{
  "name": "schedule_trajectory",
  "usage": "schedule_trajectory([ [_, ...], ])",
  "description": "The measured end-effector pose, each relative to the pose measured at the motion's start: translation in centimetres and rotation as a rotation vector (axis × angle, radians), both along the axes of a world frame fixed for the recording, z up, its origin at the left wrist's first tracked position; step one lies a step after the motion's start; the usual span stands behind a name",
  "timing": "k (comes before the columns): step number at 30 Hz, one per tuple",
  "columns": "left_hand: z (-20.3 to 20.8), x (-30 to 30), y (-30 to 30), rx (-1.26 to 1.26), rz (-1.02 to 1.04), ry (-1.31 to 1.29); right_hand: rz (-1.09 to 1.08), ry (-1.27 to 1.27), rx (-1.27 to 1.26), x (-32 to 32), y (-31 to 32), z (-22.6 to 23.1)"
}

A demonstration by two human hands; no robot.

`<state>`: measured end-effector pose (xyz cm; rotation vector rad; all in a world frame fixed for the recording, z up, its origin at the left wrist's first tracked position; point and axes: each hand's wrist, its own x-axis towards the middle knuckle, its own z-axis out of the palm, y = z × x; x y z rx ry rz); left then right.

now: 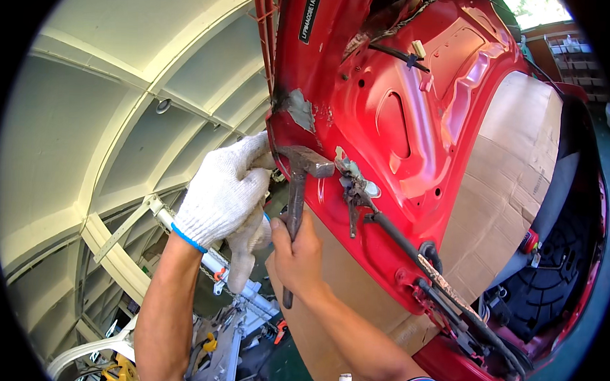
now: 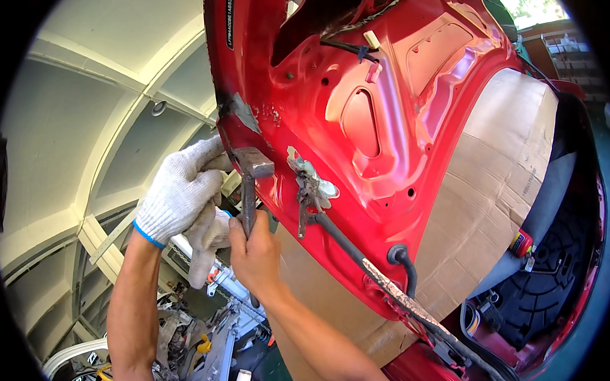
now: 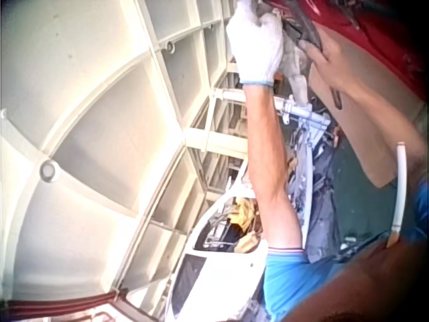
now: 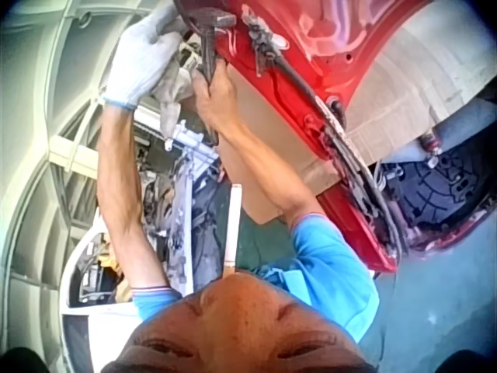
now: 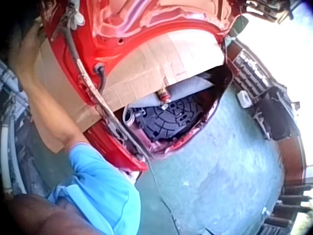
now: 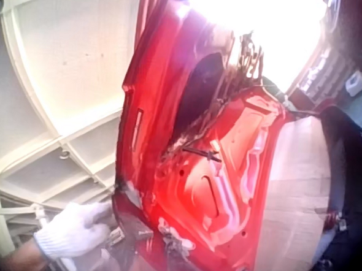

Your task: The person uses a hammer to chip away material from the underside of a red car hood, then switches to a welding torch to weld the same area. The person wears gloves and works in a garage with other vehicles visible in the background.

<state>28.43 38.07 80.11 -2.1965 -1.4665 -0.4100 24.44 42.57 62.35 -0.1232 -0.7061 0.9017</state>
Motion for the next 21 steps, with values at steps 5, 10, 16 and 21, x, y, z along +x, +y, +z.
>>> schedule_trajectory([
  [5,-0.5,0.6,-0.5,-0.064,0.018,-0.161,0.121,0.116,0.066,-0.1,0.4,-1.8],
  [10,-0.5,0.5,-0.3,-0.129,0.002,-0.290,0.460,0.241,0.120,1.2,-0.2,-1.6],
  [16,0.0,-0.2,0.1,-0.137,-0.003,-0.245,0.561,0.282,0.110,0.5,-0.4,-0.2],
  [21,0.0,0.6,-0.4,-0.190,0.054,-0.314,0.587,0.304,0.098,-0.2,-0.4,0.1],
])
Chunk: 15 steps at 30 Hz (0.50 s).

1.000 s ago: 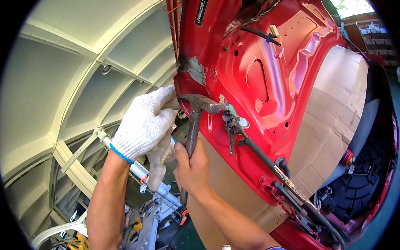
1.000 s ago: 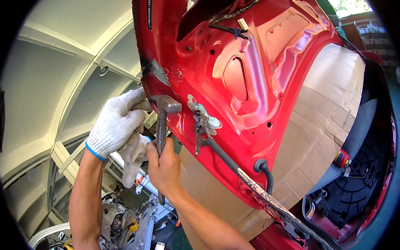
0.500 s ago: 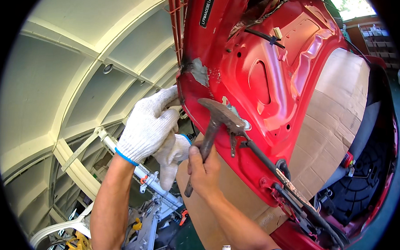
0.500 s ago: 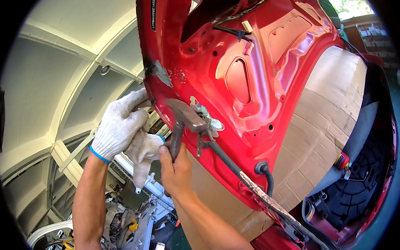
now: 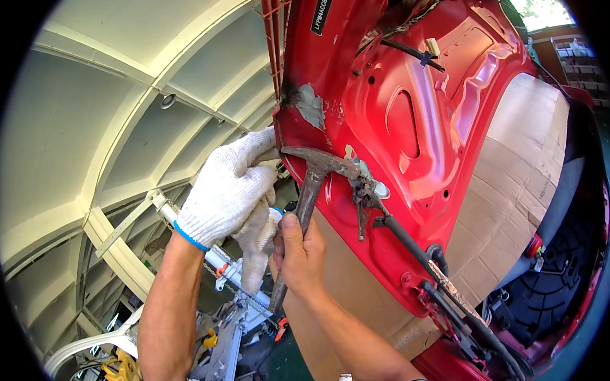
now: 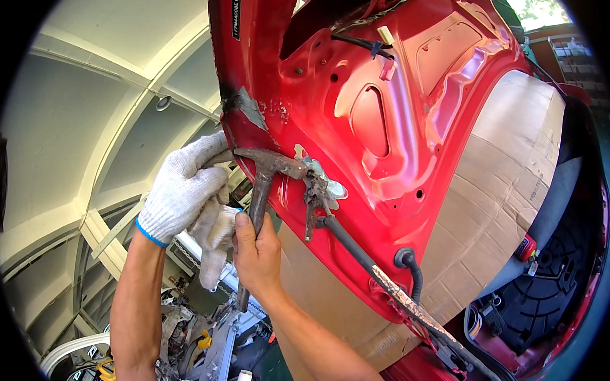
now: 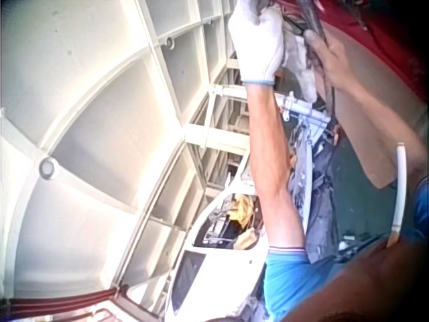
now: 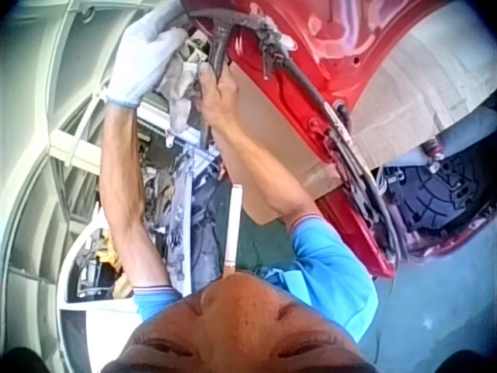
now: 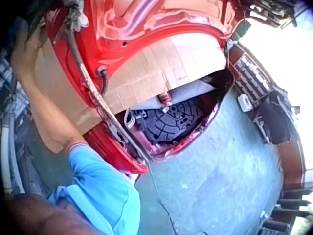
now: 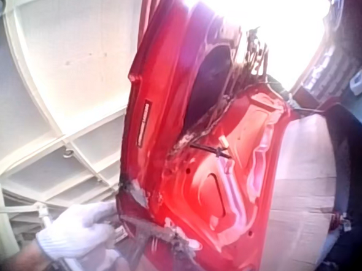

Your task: The person uses a hammer to chip away material from the underside of a red car hood, then switches to a welding torch to weld the same area. The person wears gloves and works in a garage with other vehicles visible in the background.

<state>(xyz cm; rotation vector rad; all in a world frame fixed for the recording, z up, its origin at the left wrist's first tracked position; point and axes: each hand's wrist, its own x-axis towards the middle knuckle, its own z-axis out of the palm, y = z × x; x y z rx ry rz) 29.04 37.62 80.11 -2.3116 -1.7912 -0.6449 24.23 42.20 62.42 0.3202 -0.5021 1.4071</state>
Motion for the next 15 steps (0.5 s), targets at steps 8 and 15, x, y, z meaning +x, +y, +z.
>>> schedule_trajectory([
  [8,-0.2,-2.0,1.2,0.187,-0.158,0.177,-0.023,0.014,-0.009,-1.2,-0.2,0.7],
  [15,-0.3,-0.7,0.4,0.069,-0.003,0.040,0.127,0.122,-0.062,0.9,-1.5,0.2],
])
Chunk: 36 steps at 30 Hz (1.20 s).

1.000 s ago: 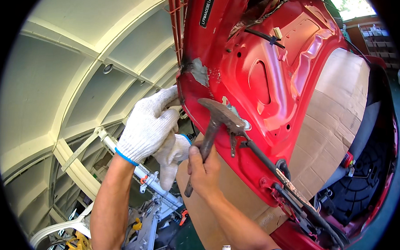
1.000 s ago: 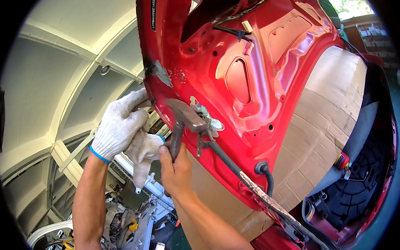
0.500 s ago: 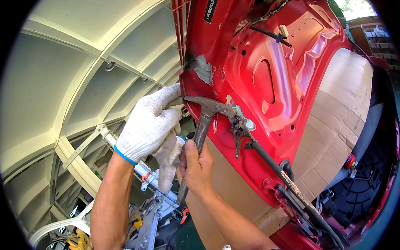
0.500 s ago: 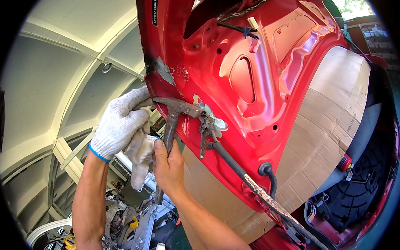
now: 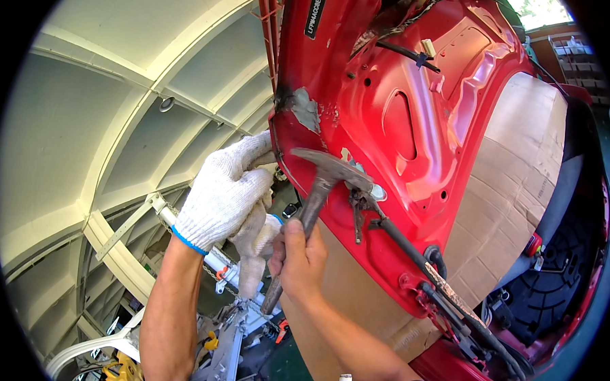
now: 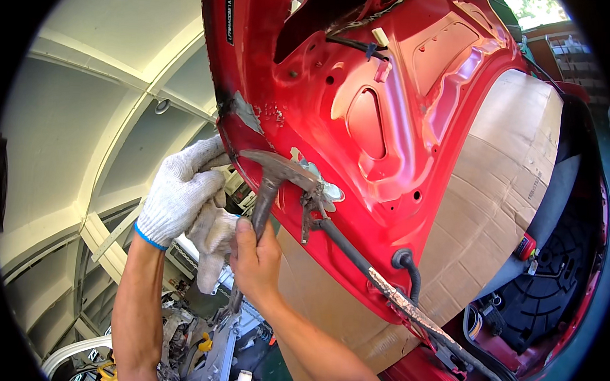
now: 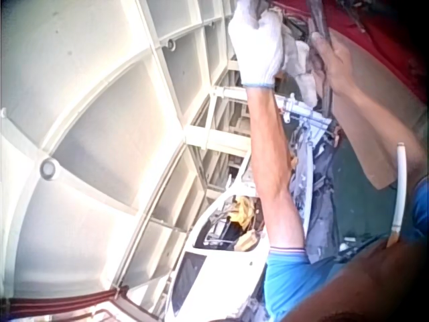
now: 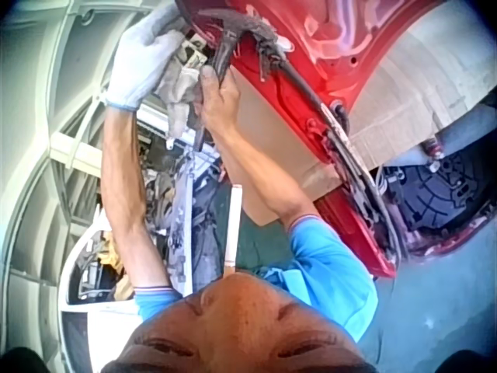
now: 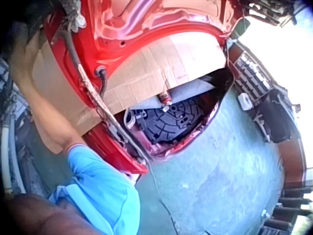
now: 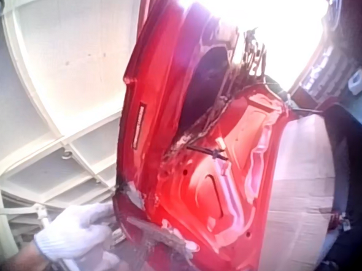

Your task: The person uses a hammer to chip away material from the underside of a red car hood, then switches to a welding torch to weld the same area. The person wears gloves and works in a garage with other vehicles visible in the background.

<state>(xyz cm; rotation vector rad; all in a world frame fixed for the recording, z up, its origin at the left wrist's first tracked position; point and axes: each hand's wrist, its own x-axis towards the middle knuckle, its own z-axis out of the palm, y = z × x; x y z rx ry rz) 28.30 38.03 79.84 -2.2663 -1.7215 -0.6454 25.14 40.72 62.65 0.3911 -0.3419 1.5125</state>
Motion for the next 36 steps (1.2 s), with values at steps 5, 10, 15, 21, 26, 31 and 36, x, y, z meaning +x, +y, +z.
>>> schedule_trajectory([
  [5,-0.1,-0.2,0.4,0.049,-0.087,0.058,-0.071,-0.040,0.033,-1.9,1.0,0.9],
  [10,-0.1,-0.2,0.1,0.003,-0.028,-0.018,-0.051,0.006,0.020,-0.4,0.1,0.4],
  [15,-0.5,0.4,0.2,0.009,-0.068,-0.045,-0.051,-0.026,0.024,-1.8,0.6,1.5],
  [21,-0.2,-0.1,0.1,0.009,-0.005,-0.019,-0.050,0.035,0.026,0.0,-0.1,0.6],
  [26,-0.4,-0.1,0.4,0.029,-0.050,0.010,0.019,0.015,0.046,-1.7,0.1,1.8],
  [31,-0.3,0.8,-0.1,-0.018,0.002,-0.064,-0.044,0.006,0.054,-0.7,0.1,0.8],
  [36,-0.4,-0.4,0.7,0.080,-0.102,0.043,-0.024,0.025,0.035,-1.8,-0.2,1.6],
])
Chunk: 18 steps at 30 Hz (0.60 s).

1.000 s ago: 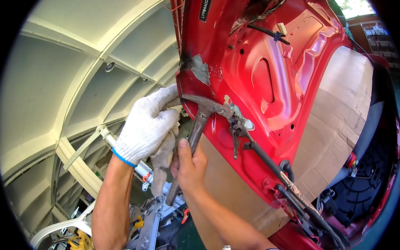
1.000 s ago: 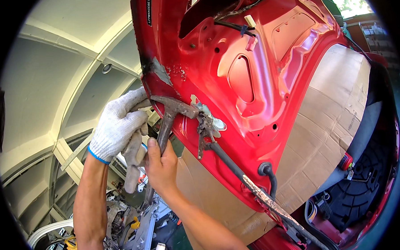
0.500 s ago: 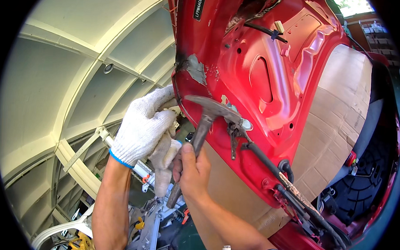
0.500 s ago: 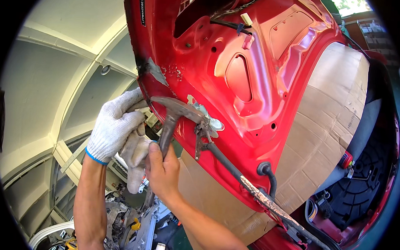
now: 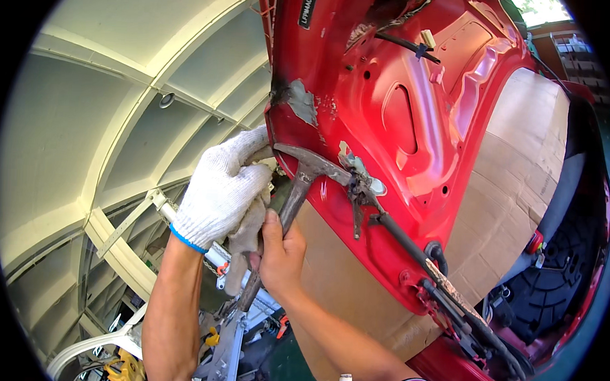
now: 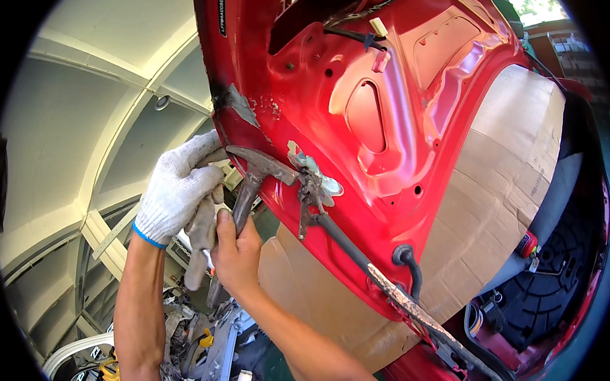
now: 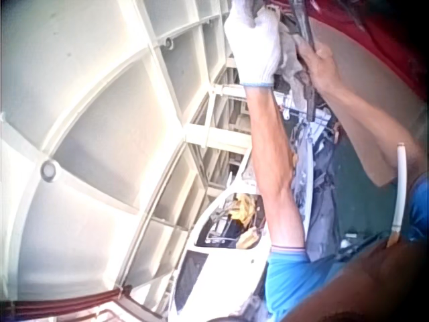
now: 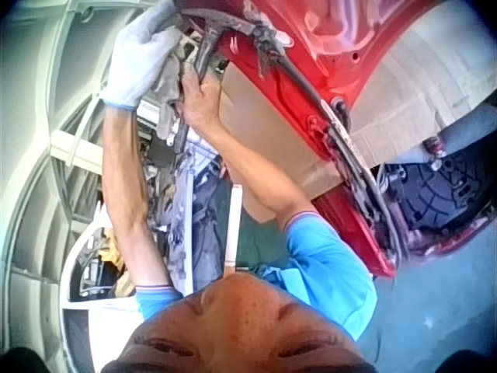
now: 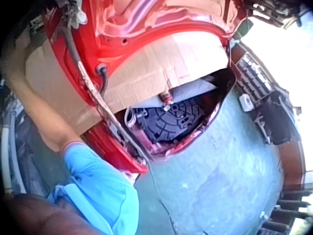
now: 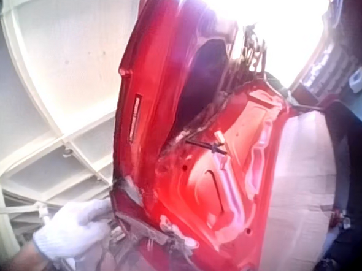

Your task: The person uses a hammer to chip away material from the underside of a red car hood, then switches to a welding torch to weld the same area. The person wears gloves and works in a garage with other vehicles visible in the background.

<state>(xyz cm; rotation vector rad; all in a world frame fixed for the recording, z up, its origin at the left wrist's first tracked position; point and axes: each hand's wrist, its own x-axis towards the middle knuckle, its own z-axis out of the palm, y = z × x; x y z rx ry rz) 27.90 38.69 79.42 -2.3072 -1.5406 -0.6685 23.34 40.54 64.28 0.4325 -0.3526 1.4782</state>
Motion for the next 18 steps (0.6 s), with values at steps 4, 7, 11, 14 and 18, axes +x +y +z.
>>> schedule_trajectory([
  [4,-0.2,0.7,-0.3,-0.066,0.064,-0.088,-0.013,-0.040,0.010,1.2,0.2,-0.8],
  [7,0.0,0.7,-0.6,-0.056,0.076,-0.061,-0.052,-0.026,-0.022,1.0,-0.2,-0.6],
  [11,0.0,0.7,-0.5,-0.058,0.082,-0.024,0.083,-0.060,-0.012,1.0,-0.3,-0.2],
  [14,0.0,0.2,-0.3,-0.059,0.063,-0.024,0.047,-0.035,0.024,1.1,0.2,-1.0],
  [18,0.1,0.2,-0.1,-0.009,0.003,0.058,-0.084,-0.117,-0.020,1.1,0.0,-0.9],
])
